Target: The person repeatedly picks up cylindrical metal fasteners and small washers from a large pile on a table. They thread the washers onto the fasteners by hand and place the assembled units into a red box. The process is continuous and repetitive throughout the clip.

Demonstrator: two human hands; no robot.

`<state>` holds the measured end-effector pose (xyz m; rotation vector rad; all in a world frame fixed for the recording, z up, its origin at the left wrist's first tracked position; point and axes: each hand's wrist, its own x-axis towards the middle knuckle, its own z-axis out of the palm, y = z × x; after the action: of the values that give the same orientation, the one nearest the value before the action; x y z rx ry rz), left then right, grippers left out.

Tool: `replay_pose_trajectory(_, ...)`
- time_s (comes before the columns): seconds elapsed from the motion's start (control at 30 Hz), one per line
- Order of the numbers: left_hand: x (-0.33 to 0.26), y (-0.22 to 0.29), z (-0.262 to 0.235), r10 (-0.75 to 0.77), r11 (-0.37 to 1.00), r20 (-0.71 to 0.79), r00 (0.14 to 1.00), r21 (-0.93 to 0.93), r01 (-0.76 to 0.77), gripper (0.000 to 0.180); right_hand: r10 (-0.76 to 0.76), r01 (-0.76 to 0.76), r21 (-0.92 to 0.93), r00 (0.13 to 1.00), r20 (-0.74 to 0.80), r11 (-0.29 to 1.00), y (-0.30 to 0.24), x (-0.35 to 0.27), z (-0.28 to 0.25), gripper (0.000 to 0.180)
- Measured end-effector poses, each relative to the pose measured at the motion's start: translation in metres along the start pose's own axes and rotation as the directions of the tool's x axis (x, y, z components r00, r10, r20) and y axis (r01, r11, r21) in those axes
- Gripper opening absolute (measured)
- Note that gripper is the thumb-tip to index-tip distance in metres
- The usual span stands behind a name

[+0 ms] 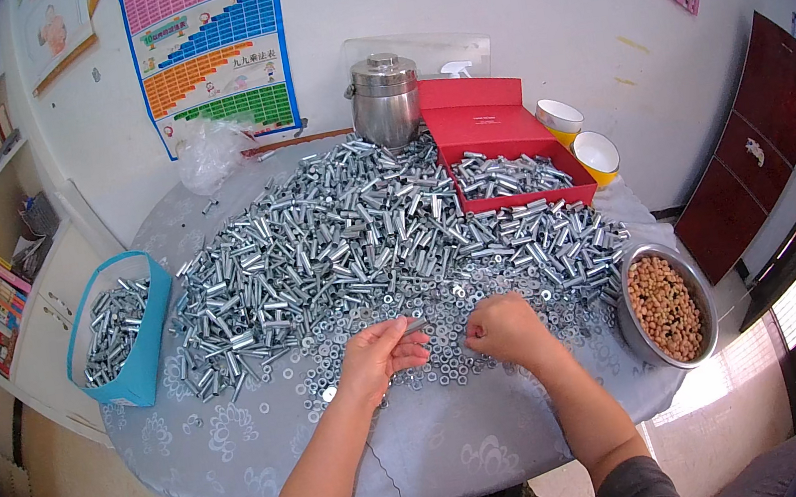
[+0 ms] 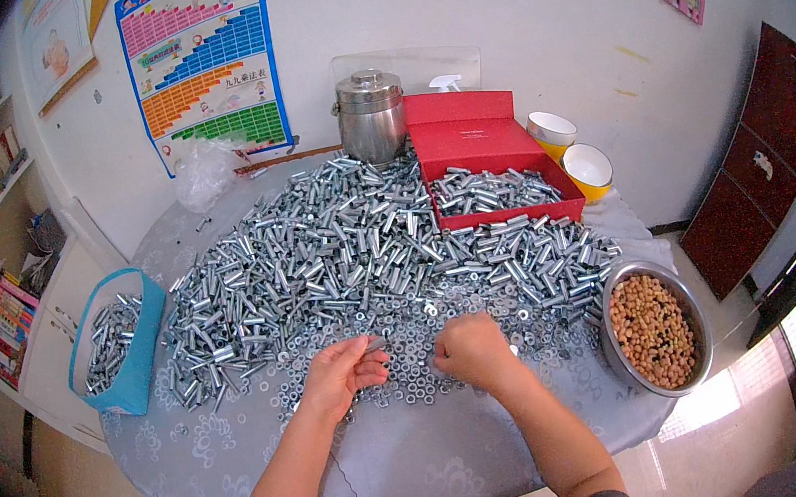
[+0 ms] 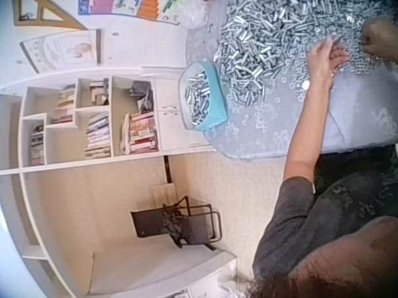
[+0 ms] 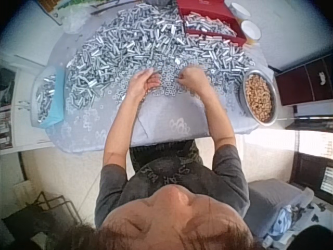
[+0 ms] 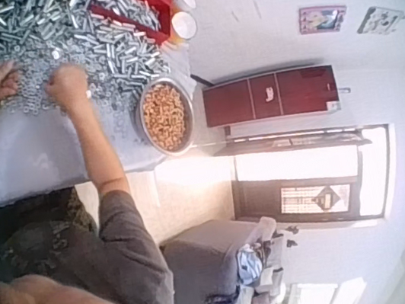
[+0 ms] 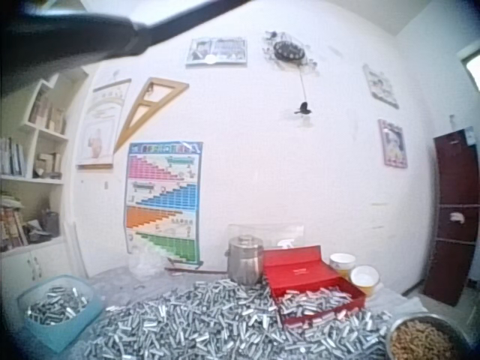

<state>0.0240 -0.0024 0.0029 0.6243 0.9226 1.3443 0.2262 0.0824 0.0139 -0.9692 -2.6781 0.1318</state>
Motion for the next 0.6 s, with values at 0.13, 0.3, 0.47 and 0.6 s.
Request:
replay_pose_trajectory(0.13,0.002,-0.002,-0.001,-0.017,1.0,-0.01,1.0,0.006,0.017,0.029,0.035,-0.026,0.141,0.997,-0.067,0.99,-0.006,0.002,-0.001,0.016)
replay_pose_trajectory(0.3,0.002,-0.001,-0.002,-0.026,1.0,-0.018,0.999,0.001,0.026,0.029,0.339,-0.277,0.694,0.939,0.051,0.664,-0.02,0.008,-0.017,0.013)
replay_pose_trajectory(0.47,0.003,-0.004,-0.004,-0.031,1.0,-0.008,0.999,-0.005,0.031,0.029,0.294,-0.145,0.822,0.955,-0.029,0.551,-0.024,0.01,-0.012,0.015)
replay_pose_trajectory(0.6,0.001,-0.003,-0.002,-0.042,0.999,-0.003,0.999,0.019,0.042,0.027,0.237,-0.09,0.853,0.971,-0.04,0.515,-0.026,0.011,-0.009,0.019)
